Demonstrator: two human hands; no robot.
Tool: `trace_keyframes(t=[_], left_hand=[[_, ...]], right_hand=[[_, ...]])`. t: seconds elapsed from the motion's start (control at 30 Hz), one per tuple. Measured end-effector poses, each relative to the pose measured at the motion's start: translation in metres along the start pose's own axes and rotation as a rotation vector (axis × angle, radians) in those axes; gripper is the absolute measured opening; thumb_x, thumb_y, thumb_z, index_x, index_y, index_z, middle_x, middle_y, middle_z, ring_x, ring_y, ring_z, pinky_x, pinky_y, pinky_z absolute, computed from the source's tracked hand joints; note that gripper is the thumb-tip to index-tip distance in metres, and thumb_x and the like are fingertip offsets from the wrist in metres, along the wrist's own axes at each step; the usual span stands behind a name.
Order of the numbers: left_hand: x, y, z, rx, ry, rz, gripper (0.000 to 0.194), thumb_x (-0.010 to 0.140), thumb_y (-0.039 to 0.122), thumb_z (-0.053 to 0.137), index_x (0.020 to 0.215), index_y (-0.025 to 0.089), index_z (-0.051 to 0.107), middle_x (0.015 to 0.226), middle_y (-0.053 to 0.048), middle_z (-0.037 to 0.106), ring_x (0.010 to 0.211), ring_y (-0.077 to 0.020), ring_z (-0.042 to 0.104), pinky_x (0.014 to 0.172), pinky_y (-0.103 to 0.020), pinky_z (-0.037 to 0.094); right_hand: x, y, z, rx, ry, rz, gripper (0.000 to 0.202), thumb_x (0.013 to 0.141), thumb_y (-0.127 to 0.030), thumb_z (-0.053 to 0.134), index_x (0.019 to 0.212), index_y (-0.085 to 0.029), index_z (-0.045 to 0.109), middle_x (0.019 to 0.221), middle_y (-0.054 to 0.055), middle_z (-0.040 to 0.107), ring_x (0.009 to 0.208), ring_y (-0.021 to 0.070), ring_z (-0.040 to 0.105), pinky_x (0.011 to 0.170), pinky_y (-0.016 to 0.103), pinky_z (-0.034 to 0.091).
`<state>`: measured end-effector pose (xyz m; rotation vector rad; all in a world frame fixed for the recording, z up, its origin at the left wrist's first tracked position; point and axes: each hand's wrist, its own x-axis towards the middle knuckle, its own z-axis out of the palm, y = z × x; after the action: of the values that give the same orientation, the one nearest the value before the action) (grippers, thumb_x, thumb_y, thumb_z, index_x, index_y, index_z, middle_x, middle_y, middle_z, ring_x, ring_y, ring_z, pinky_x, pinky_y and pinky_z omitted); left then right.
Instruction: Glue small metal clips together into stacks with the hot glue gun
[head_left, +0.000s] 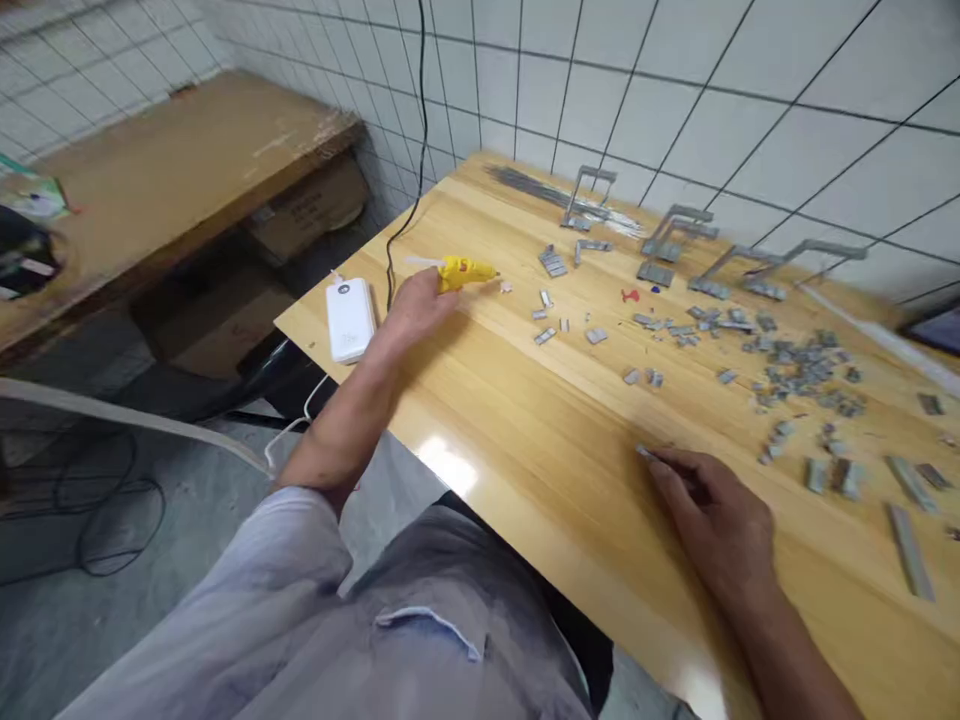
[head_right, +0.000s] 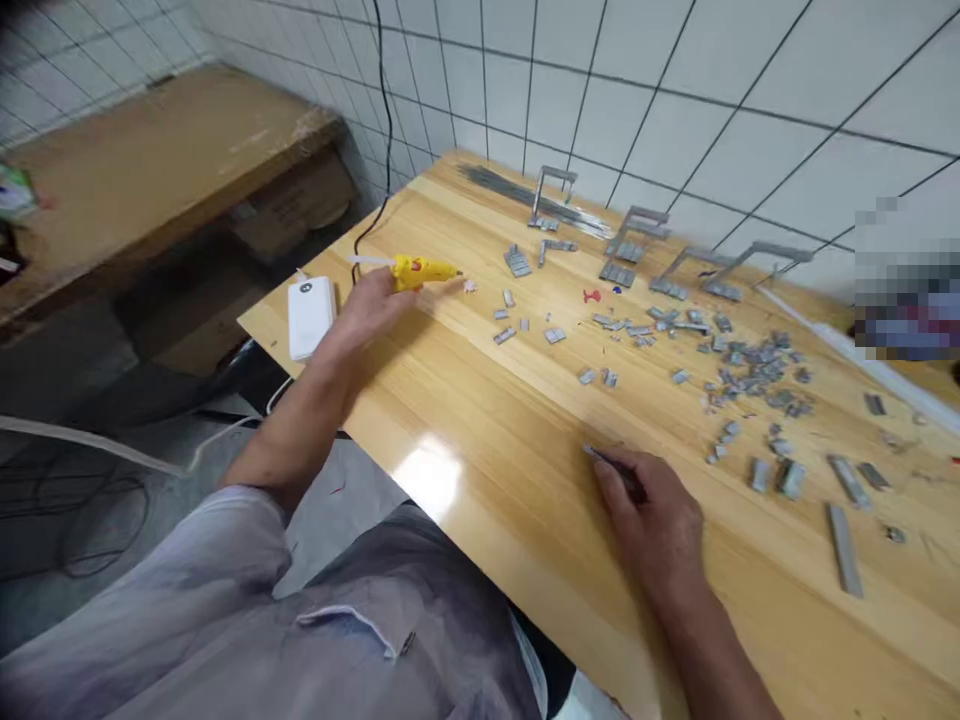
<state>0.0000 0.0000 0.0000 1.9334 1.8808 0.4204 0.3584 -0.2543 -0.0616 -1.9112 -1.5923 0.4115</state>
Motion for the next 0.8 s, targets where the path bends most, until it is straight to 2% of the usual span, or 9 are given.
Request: trace_keyframes(t=[0.17, 0.37, 0.53, 0.8], left_hand=[[0.003, -0.011, 0.004, 0.041, 0.016, 0.127, 0.029, 0.090, 0.022, 0.059, 0.113, 0.017, 0.076, 0.109, -0.012, 0.078, 0.105, -0.0314, 0.072, 0.092, -0.039, 0.053], [0.005, -0.015, 0.002, 0.021, 0.021, 0.151, 0.024, 0.090, 0.027, 0.058, 0.104, 0.016, 0.075, 0.098, -0.010, 0.077, 0.091, -0.0285, 0.070, 0.084, -0.039, 0.053], [0.008, -0.017, 0.005, -0.046, 0.092, 0.162, 0.025, 0.088, 0.028, 0.059, 0.105, 0.015, 0.074, 0.094, -0.009, 0.076, 0.091, -0.0279, 0.069, 0.085, -0.038, 0.054], [0.010, -0.022, 0.008, -0.037, 0.065, 0.191, 0.018, 0.085, 0.025, 0.061, 0.097, 0.017, 0.073, 0.087, -0.007, 0.074, 0.083, -0.0259, 0.067, 0.079, -0.037, 0.053]], right_hand=[[0.000, 0.003, 0.003, 0.012, 0.014, -0.017, 0.039, 0.096, -0.061, 0.064, 0.107, -0.027, 0.081, 0.098, 0.005, 0.082, 0.074, 0.0217, 0.073, 0.074, 0.037, 0.059], [-0.001, 0.004, 0.002, 0.024, 0.008, -0.016, 0.037, 0.096, -0.060, 0.066, 0.107, -0.028, 0.081, 0.091, 0.004, 0.081, 0.071, 0.0206, 0.071, 0.069, 0.035, 0.057], [-0.001, 0.004, 0.002, 0.025, 0.013, -0.026, 0.035, 0.097, -0.059, 0.066, 0.107, -0.028, 0.081, 0.090, 0.004, 0.080, 0.071, 0.0207, 0.071, 0.071, 0.036, 0.057], [0.000, 0.003, 0.003, 0.026, 0.022, -0.025, 0.036, 0.096, -0.058, 0.066, 0.107, -0.028, 0.081, 0.093, 0.004, 0.081, 0.072, 0.0210, 0.072, 0.070, 0.036, 0.058]])
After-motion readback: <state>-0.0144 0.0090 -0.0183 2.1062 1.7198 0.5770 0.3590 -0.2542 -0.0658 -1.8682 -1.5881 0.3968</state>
